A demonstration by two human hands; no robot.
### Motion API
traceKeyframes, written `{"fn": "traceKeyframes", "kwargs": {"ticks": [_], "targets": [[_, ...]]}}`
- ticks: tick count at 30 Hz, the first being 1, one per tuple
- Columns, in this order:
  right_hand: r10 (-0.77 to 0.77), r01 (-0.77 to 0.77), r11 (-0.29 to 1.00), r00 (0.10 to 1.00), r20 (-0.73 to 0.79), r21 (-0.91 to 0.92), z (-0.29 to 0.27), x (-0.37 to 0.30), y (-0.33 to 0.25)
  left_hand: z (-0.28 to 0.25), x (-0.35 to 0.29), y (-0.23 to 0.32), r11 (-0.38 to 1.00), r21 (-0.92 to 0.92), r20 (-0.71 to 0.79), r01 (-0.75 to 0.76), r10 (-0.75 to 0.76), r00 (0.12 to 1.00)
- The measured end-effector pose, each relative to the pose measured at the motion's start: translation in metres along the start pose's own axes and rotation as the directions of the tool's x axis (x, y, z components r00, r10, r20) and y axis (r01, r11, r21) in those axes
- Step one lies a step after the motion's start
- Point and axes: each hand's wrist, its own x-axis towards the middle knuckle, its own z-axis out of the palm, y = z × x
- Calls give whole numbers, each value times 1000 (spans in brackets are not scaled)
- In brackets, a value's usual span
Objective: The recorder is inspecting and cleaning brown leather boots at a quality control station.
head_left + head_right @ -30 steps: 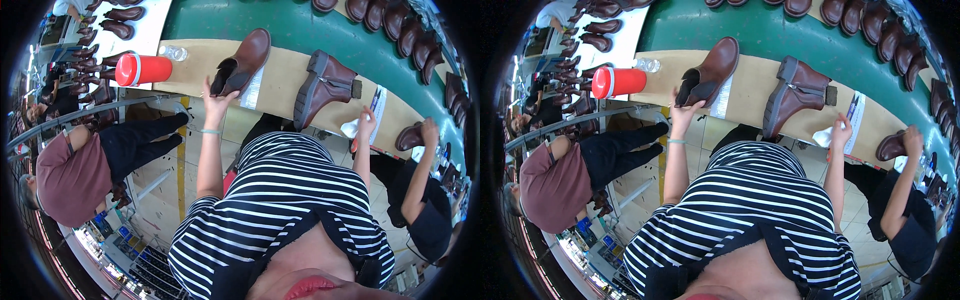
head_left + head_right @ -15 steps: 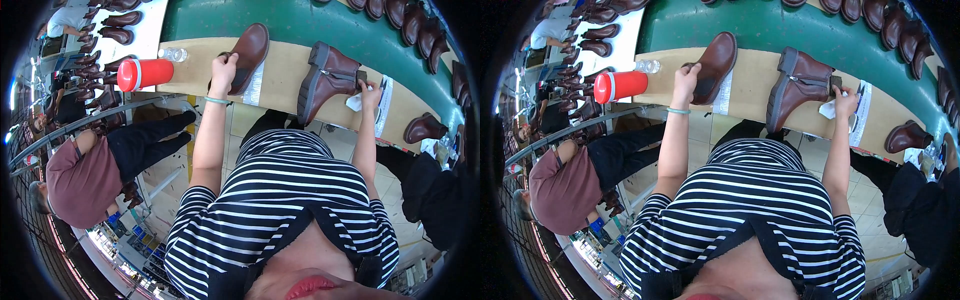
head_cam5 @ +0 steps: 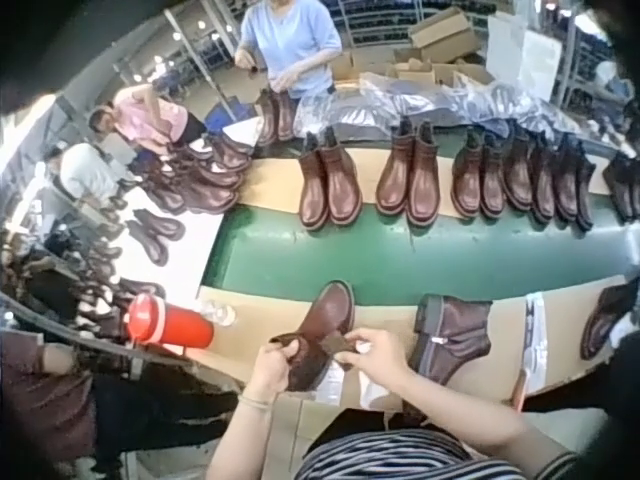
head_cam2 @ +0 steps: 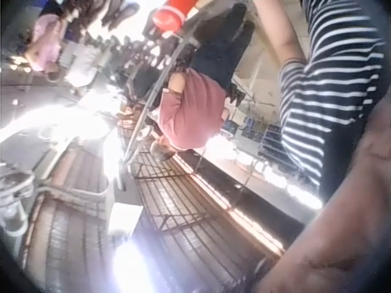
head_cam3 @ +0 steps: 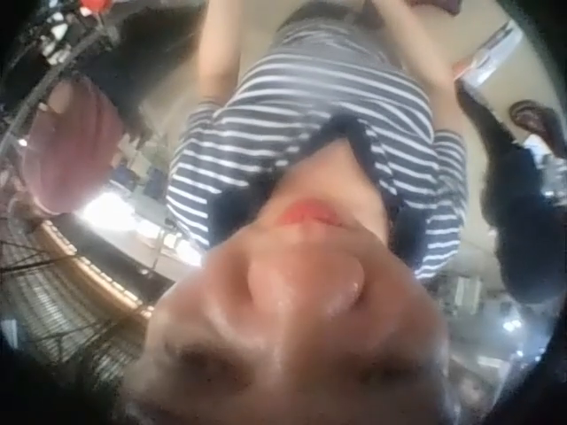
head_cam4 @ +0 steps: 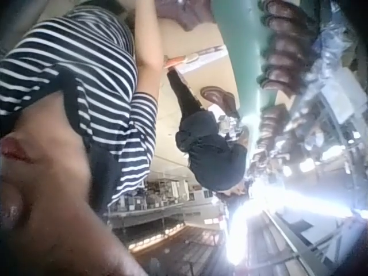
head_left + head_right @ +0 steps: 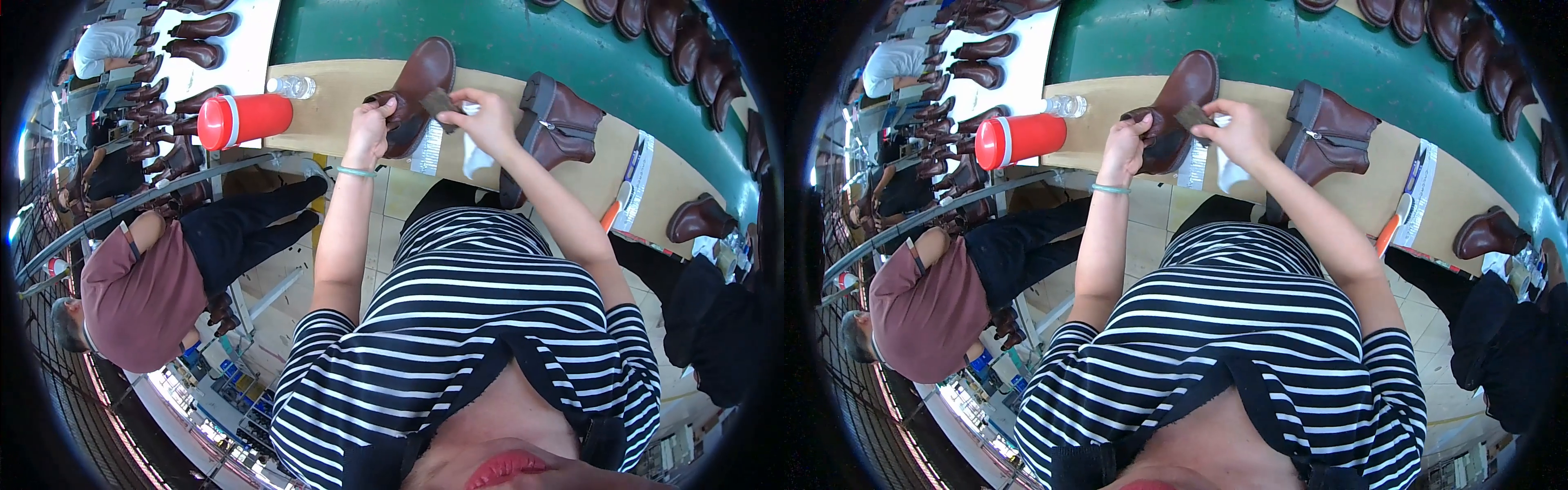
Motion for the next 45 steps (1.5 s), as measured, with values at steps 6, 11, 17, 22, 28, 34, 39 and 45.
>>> {"fn": "traceKeyframes", "kwargs": {"ticks": [6,11,17,22,28,34,39,45], "targets": [[-75,65,984,996,-50,-167,36,-3,-16,0,-3,-3,999,-51,-39,-2,0,999],[-8,8,1000,997,-77,-9,19,1,-24,3,-4,-1,996,-88,-30,-22,19,999],[30,-24,980,999,25,-196,24,-6,-26,9,-9,-2,997,-72,-58,-5,1,998],[-107,99,992,989,-100,-76,35,6,-32,6,-6,-4,994,-107,-24,-33,31,999],[19,20,919,995,95,-393,23,-7,-17,5,-5,-11,990,-131,-27,-41,38,999],[-260,232,906,965,-33,-353,36,-4,-20,4,-5,-7,992,-129,-16,-13,11,1000],[-252,216,938,961,-109,-271,27,1,-25,8,-7,-8,990,-134,-37,-40,36,999],[-247,233,905,969,8,-356,27,-2,-21,8,-6,-11,993,-104,-56,-55,49,997]]}}
